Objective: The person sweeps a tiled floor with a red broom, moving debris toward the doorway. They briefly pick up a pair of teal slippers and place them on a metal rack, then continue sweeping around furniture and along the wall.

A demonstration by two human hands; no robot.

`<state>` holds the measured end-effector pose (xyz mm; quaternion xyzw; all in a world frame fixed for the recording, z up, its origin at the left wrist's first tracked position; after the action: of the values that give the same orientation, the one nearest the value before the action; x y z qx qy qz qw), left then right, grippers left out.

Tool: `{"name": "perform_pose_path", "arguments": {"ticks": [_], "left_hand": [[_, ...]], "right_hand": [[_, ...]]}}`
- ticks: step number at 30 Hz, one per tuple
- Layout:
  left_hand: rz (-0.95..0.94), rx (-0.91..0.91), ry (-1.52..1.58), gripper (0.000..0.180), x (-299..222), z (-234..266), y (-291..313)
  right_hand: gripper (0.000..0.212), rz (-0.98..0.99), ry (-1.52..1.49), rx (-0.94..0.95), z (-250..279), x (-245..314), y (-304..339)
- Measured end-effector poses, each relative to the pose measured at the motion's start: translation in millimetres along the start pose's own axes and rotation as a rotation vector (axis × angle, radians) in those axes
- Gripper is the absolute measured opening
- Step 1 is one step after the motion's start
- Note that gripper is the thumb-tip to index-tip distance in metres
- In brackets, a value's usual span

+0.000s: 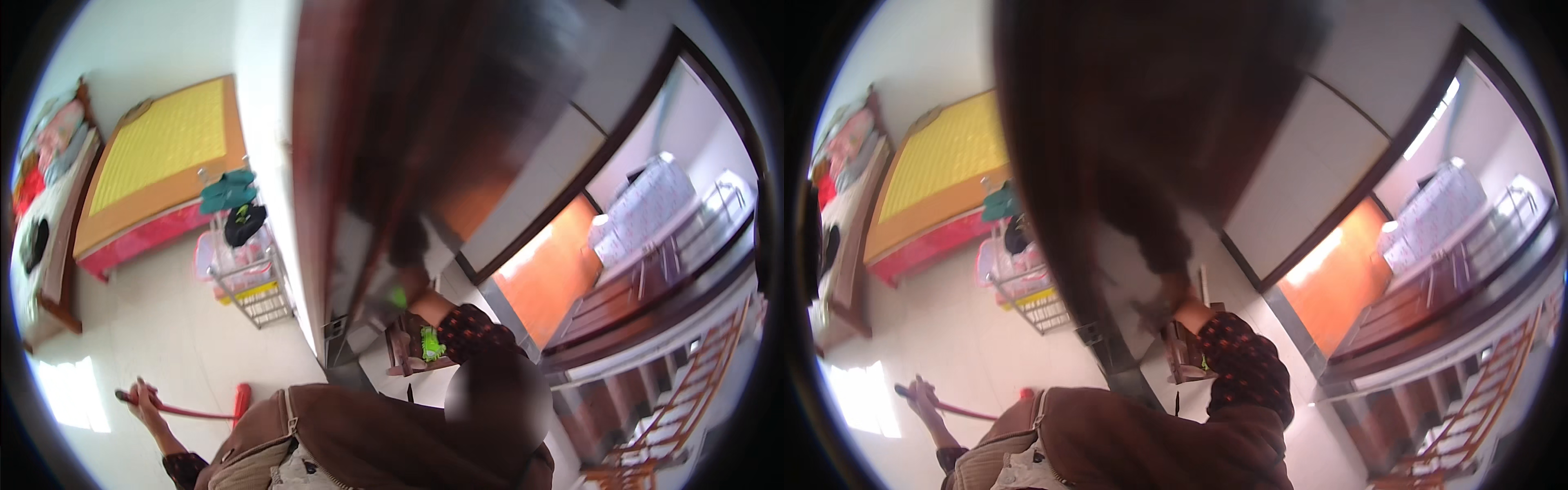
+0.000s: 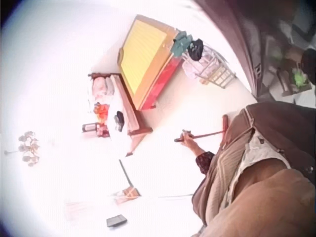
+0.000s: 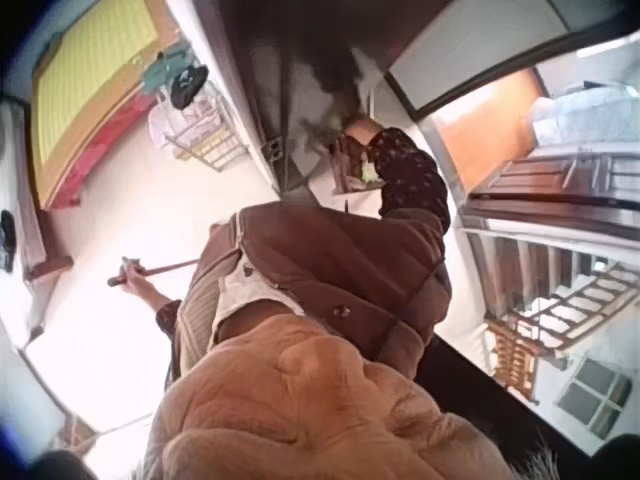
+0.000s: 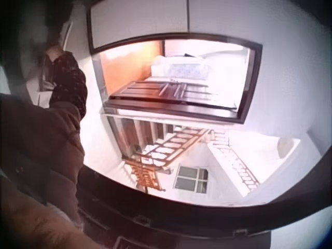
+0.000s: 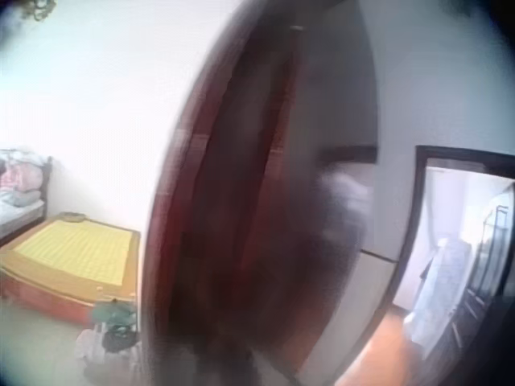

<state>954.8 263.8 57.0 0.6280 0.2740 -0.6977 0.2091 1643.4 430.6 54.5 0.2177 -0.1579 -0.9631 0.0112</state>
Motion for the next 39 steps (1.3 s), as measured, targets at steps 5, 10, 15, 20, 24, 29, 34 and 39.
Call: {"name": "perform_pose_path", "arguments": {"ticks": [5, 10, 15, 20, 24, 29, 34, 39], "left_hand": [[0.08, -0.159, 0.053, 0.041, -12.9, 7.5, -23.4], [-0.015, -0.176, 0.158, 0.046, -21.4, 58.8, -69.5], [-0.008, -0.205, 0.17, 0.047, -40.7, 93.1, -95.9], [-0.046, -0.203, 0.235, 0.045, -53.6, 120.4, -114.7], [-0.111, -0.233, 0.28, 0.038, -56.0, 164.4, -119.4], [-0.182, -0.237, 0.24, 0.045, -62.3, 181.3, -137.5], [-0.191, -0.329, 0.209, 0.047, -55.2, 188.3, -177.1], [-0.209, -0.276, 0.139, 0.046, -36.0, 193.7, -238.3]], "right_hand": [[0.035, 0.023, -0.262, -0.361, -18.8, 3.7, 109.7], [0.039, -0.258, -0.731, -0.298, -56.4, 29.9, 156.7], [0.023, -0.27, -0.552, 0.098, -142.6, 105.4, 172.0], [0.035, -0.077, -0.815, 0.339, -195.6, 195.9, 174.3], [0.033, 0.144, -0.956, 0.477, -157.3, 277.6, 124.4], [0.029, 0.315, -0.917, 0.435, -103.0, 343.7, 49.6], [0.029, 0.256, -1.272, 0.388, -10.1, 391.9, -13.5], [0.027, 0.306, -1.453, 0.191, 55.8, 446.4, -117.8]]}}
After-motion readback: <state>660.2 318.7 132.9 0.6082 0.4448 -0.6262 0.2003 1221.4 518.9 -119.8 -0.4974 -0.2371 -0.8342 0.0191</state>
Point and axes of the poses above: each hand's wrist, its own y-axis away from the middle knuckle, its own z-axis out of the back of the hand, x = y × z, the point moved 4 cm from there along -y, towards the middle knuckle, and after that the axes turned 1 degree about -y, right-handed, at the moved point
